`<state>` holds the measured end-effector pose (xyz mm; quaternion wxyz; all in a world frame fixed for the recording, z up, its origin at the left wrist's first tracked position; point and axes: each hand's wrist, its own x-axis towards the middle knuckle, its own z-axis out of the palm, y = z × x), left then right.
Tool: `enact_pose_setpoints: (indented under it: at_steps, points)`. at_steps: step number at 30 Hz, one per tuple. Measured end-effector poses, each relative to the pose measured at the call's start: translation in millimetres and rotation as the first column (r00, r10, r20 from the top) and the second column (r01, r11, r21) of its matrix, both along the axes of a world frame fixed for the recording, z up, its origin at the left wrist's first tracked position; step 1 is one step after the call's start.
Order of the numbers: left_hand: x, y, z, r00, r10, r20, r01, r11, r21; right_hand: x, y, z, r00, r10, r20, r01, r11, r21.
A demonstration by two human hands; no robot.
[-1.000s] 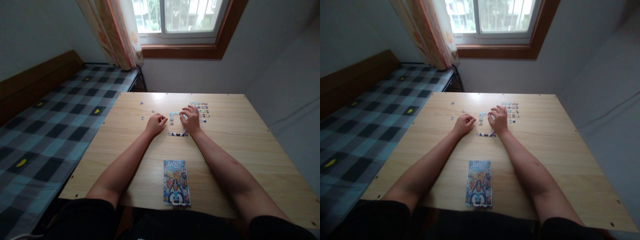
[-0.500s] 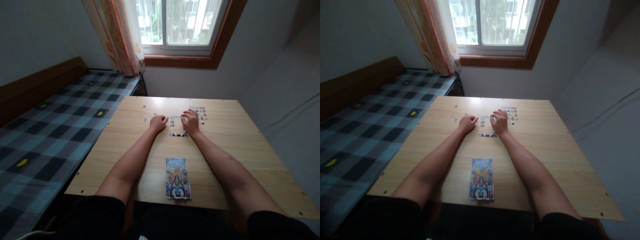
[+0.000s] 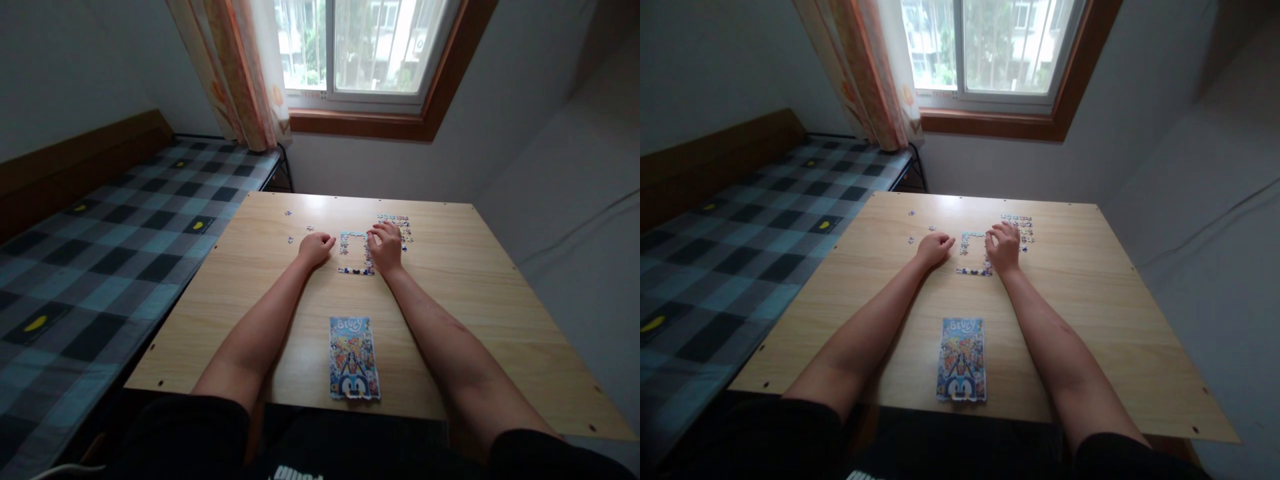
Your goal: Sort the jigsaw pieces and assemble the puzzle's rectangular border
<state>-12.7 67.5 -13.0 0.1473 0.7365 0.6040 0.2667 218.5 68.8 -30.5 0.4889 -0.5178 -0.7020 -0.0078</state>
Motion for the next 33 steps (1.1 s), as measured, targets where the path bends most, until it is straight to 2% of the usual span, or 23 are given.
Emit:
enact_pose_setpoints:
  at_steps: [3, 7, 10, 11, 13, 15, 18, 20, 24, 26, 28, 30, 31, 33]
  points:
    - [-2, 1, -0.8, 0.998, 0.009, 0.061, -0.009, 1.0, 0.003, 1, -3, 2.6, 1.0, 0.025, -0.015, -0.025, 1.0, 0.0]
    - [-8, 2, -2.9, 0.95, 0.017, 0.312, -0.022, 1.0, 0.012, 6, -9, 6.8, 0.998, 0.024, -0.051, -0.023, 0.999, 0.025]
    - [-13, 1, -3.4, 0.919, 0.036, 0.392, -0.053, 0.998, 0.033, 11, -10, 7.0, 0.997, 0.001, -0.074, 0.003, 0.998, 0.066]
    - [-14, 0, -3.4, 0.903, 0.052, 0.426, -0.076, 0.996, 0.038, 12, -10, 6.3, 0.997, -0.002, -0.075, 0.008, 0.997, 0.077]
    - [-15, -2, -2.8, 0.819, 0.125, 0.56, -0.181, 0.983, 0.045, 13, -9, 4.7, 0.997, 0.002, -0.079, 0.006, 0.996, 0.094]
    - [-20, -4, -1.2, 0.742, 0.207, 0.637, -0.359, 0.926, 0.117, 12, -8, 3.4, 0.997, 0.016, -0.074, -0.009, 0.995, 0.102]
    - [-41, -2, 2.9, 0.706, 0.277, 0.652, -0.575, 0.761, 0.299, 9, -8, 2.7, 0.997, 0.029, -0.068, -0.022, 0.994, 0.105]
    - [-64, 4, 5.2, 0.656, 0.34, 0.674, -0.676, 0.661, 0.325, 9, -9, 2.9, 0.997, 0.03, -0.075, -0.023, 0.995, 0.1]
    - [-117, 19, 5.9, 0.406, 0.473, 0.782, -0.86, 0.486, 0.153, 9, -10, 3.2, 0.995, 0.022, -0.101, -0.013, 0.996, 0.089]
    - [-134, 25, 5.1, 0.272, 0.512, 0.815, -0.894, 0.447, 0.018, 9, -10, 3.2, 0.994, 0.021, -0.108, -0.011, 0.996, 0.089]
    - [-142, 27, 4.1, 0.221, 0.538, 0.813, -0.898, 0.437, -0.045, 9, -10, 3.2, 0.993, 0.025, -0.112, -0.015, 0.996, 0.093]
    - [-141, 27, 2.8, 0.267, 0.588, 0.763, -0.884, 0.464, -0.048, 9, -10, 3.3, 0.993, 0.028, -0.115, -0.017, 0.995, 0.095]
    - [-139, 26, 2.2, 0.32, 0.626, 0.711, -0.87, 0.491, -0.041, 9, -10, 3.4, 0.993, 0.026, -0.118, -0.014, 0.995, 0.095]
    - [-135, 25, 0.9, 0.477, 0.701, 0.53, -0.82, 0.573, -0.019, 9, -10, 3.9, 0.992, 0.02, -0.122, -0.009, 0.996, 0.093]
